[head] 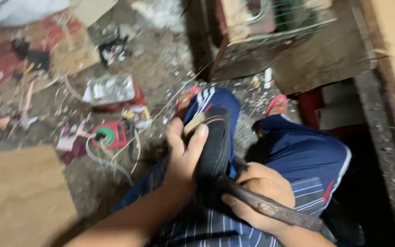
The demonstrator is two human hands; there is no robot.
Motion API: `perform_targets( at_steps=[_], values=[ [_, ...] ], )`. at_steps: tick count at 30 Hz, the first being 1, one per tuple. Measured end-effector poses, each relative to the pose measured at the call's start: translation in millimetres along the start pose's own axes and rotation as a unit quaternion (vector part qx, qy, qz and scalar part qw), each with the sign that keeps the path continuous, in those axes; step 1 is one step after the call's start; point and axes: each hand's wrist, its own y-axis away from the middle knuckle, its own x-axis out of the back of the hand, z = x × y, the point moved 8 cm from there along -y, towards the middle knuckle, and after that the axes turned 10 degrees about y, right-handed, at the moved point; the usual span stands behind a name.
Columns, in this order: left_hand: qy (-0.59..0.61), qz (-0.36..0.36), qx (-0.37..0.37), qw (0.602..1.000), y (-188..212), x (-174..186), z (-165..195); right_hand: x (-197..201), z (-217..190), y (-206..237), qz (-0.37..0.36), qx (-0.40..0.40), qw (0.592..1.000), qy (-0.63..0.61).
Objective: The person sits on the floor holding a sandal in their lap and uses a knife to trim and scrape excess material from the sole edge, rotating the sandal to work around it. They then place the finished sandal on a rack and pick up another sandal to continue trimming.
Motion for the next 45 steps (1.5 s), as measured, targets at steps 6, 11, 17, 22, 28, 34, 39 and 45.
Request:
perform_targets(
  at_steps=[6, 11, 17, 22, 28, 34, 39, 45],
  values=[
    [0.176, 0.006, 0.336, 0.925, 23, 15, -44, -29, 6, 13, -0.103, 0.006, 0.995, -0.003],
    [0.278, -0.011, 0.313, 0.908, -15, -15, -68, -25, 70, 37, -0.029, -0.265, 0.952, -0.153],
    [0.226, -0.081, 0.203, 0.949, -50, -19, -89, -33, 100, 48, 0.056, -0.355, 0.919, -0.164],
    [0.159, -0.071, 0.082, 0.981, -67, -10, -86, -21, 80, 14, -0.105, -0.243, 0.943, 0.201],
    [0.209, -0.067, 0.121, 0.968, -61, -12, -98, -8, 78, -6, -0.059, -0.223, 0.964, 0.132],
    [0.189, -0.069, 0.085, 0.976, -65, -12, -99, 2, 106, 18, -0.058, -0.310, 0.945, 0.083],
    [0.193, -0.063, 0.071, 0.977, -57, -6, -100, 6, 127, 55, 0.025, -0.442, 0.893, -0.082],
    [0.136, -0.125, 0.031, 0.982, -57, -8, -93, -1, 123, 36, 0.054, -0.341, 0.936, -0.069]
  ],
)
